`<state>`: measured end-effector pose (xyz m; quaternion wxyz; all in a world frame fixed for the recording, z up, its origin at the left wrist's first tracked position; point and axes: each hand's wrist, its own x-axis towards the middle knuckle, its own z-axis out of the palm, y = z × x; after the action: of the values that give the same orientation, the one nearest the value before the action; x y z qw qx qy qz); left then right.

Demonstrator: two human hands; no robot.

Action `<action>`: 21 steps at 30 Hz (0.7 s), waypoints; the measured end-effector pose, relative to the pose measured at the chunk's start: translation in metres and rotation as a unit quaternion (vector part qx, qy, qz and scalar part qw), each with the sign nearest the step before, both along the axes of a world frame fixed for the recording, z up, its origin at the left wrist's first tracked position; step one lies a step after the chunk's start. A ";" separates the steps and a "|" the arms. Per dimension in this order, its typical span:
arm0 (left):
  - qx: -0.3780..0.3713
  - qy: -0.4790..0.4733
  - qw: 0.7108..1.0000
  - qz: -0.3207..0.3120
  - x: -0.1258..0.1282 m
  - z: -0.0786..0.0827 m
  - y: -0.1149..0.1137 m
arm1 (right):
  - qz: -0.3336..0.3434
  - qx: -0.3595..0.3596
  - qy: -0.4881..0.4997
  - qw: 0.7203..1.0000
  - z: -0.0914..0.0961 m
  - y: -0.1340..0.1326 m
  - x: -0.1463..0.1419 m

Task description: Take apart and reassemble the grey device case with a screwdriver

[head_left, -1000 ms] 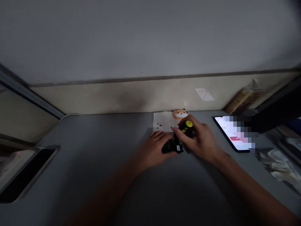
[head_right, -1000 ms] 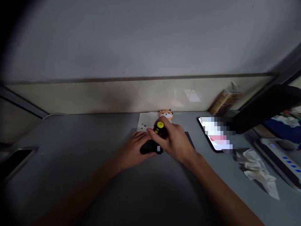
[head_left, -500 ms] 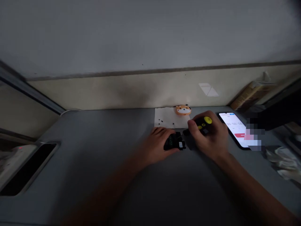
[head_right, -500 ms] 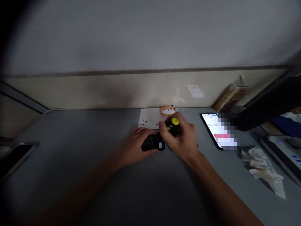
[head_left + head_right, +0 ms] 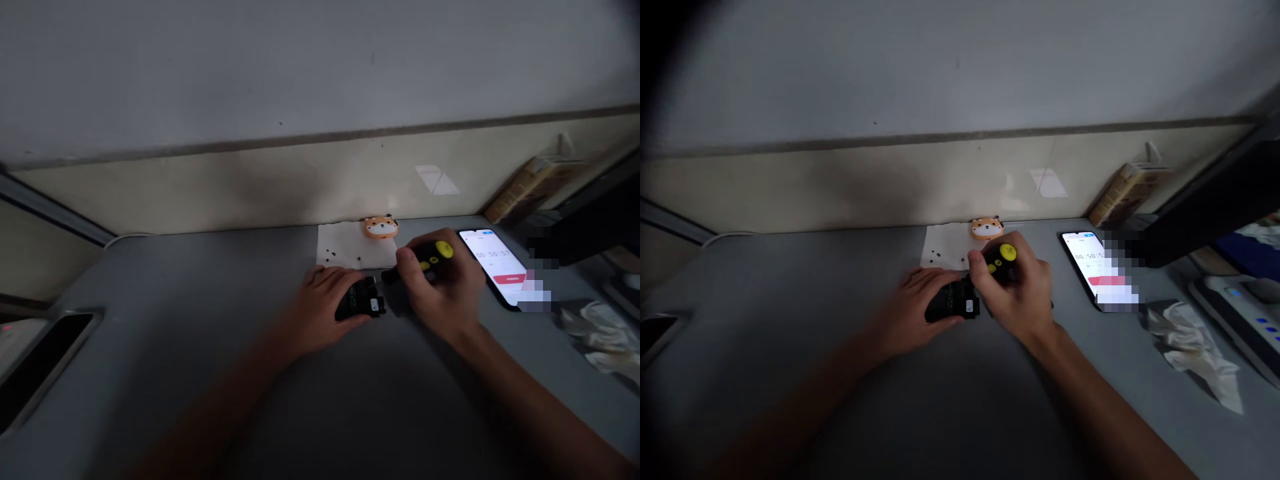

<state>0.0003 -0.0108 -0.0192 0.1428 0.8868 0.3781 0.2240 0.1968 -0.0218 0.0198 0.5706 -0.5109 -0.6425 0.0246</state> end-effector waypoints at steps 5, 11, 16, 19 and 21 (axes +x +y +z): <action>0.053 -0.042 0.997 0.031 0.002 0.004 -0.004 | -0.023 0.020 0.050 0.998 0.001 0.005 0.003; 0.081 -0.058 0.993 0.060 0.002 0.002 -0.002 | -0.037 0.005 0.098 0.994 0.000 0.008 0.002; 0.079 -0.046 0.994 0.053 0.002 0.004 -0.002 | -0.028 0.015 0.132 0.991 0.002 0.007 0.002; 0.082 -0.067 0.993 0.049 0.003 0.004 -0.002 | -0.029 0.029 0.137 0.990 0.002 0.007 0.001; 0.080 -0.088 0.992 0.050 0.003 0.004 -0.003 | -0.026 0.033 0.150 0.988 0.003 0.007 0.000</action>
<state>0.0036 -0.0133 -0.0155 0.0930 0.8521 0.3889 0.3378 0.1973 -0.0151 0.0226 0.6778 -0.4986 -0.5365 0.0646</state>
